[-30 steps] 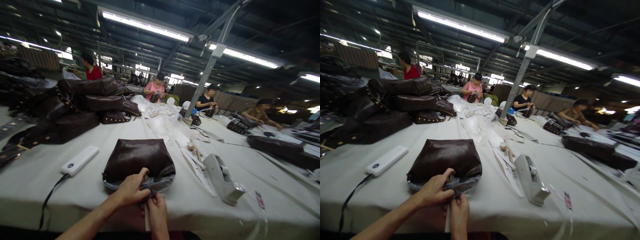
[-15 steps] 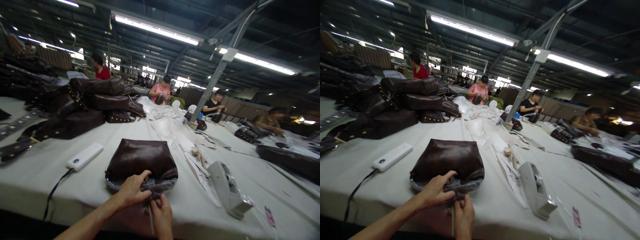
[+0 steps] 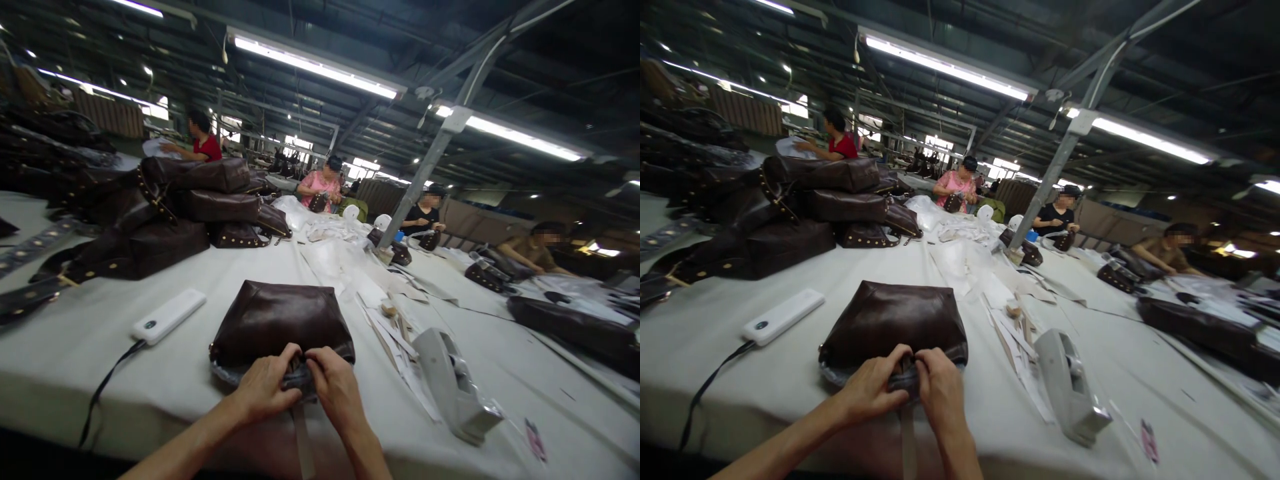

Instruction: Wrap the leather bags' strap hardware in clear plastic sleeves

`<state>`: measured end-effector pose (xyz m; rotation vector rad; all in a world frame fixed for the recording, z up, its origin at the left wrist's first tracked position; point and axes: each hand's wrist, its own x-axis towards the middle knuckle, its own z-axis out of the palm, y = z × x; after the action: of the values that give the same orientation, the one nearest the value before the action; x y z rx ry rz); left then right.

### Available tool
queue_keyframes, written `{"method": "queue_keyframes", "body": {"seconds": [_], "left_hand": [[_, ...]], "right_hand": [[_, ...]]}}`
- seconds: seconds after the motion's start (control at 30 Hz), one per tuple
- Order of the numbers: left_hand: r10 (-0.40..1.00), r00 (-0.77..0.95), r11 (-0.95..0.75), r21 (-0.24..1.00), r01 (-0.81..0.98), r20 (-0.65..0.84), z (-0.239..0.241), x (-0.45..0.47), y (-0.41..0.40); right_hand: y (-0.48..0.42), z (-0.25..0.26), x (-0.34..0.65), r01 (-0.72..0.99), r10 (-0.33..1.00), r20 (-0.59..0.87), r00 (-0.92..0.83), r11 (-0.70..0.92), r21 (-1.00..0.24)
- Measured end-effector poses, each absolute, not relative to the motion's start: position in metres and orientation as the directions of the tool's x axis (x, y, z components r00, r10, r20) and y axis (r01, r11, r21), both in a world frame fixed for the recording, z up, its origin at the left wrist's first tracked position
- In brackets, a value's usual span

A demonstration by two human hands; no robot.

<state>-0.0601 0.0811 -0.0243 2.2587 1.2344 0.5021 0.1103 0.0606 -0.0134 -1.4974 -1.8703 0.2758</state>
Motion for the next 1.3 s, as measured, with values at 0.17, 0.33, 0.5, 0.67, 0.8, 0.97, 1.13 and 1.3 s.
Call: {"method": "queue_keyframes", "body": {"seconds": [0.17,0.33,0.5,0.67,0.8,0.97,1.13,1.3], "left_hand": [[0.855,0.514,-0.454,0.579,0.677,0.069,-0.033,-0.059,0.080],[0.841,0.537,-0.475,0.569,0.671,0.069,-0.038,-0.059,0.079],[0.852,0.516,-0.458,0.604,0.653,0.089,-0.037,-0.058,0.078],[0.885,0.454,-0.406,0.653,0.639,0.106,-0.036,-0.056,0.078],[0.879,0.469,-0.404,0.653,0.641,0.084,-0.033,-0.056,0.079],[0.873,0.481,-0.405,0.676,0.616,0.085,-0.028,-0.058,0.083],[0.882,0.471,-0.275,0.839,0.470,0.025,-0.022,-0.062,0.090],[0.854,0.506,-0.044,0.955,0.294,-0.117,-0.027,-0.060,0.097]], "right_hand": [[0.084,-0.011,0.103,0.790,0.946,0.289,-0.149,0.290,-0.540],[0.083,-0.022,0.102,0.717,0.957,0.251,-0.147,0.278,-0.639],[0.081,-0.024,0.098,0.588,0.966,0.233,-0.114,0.255,-0.767],[0.079,-0.029,0.101,0.497,0.969,0.245,-0.040,0.232,-0.836],[0.078,-0.027,0.102,0.420,0.968,0.251,-0.022,0.237,-0.876],[0.073,-0.013,0.105,0.460,0.948,0.317,0.000,0.282,-0.842],[0.037,-0.023,0.138,0.618,0.894,0.448,0.020,0.341,-0.709],[-0.002,-0.075,0.159,0.734,0.849,0.270,-0.455,0.529,-0.426]]}}
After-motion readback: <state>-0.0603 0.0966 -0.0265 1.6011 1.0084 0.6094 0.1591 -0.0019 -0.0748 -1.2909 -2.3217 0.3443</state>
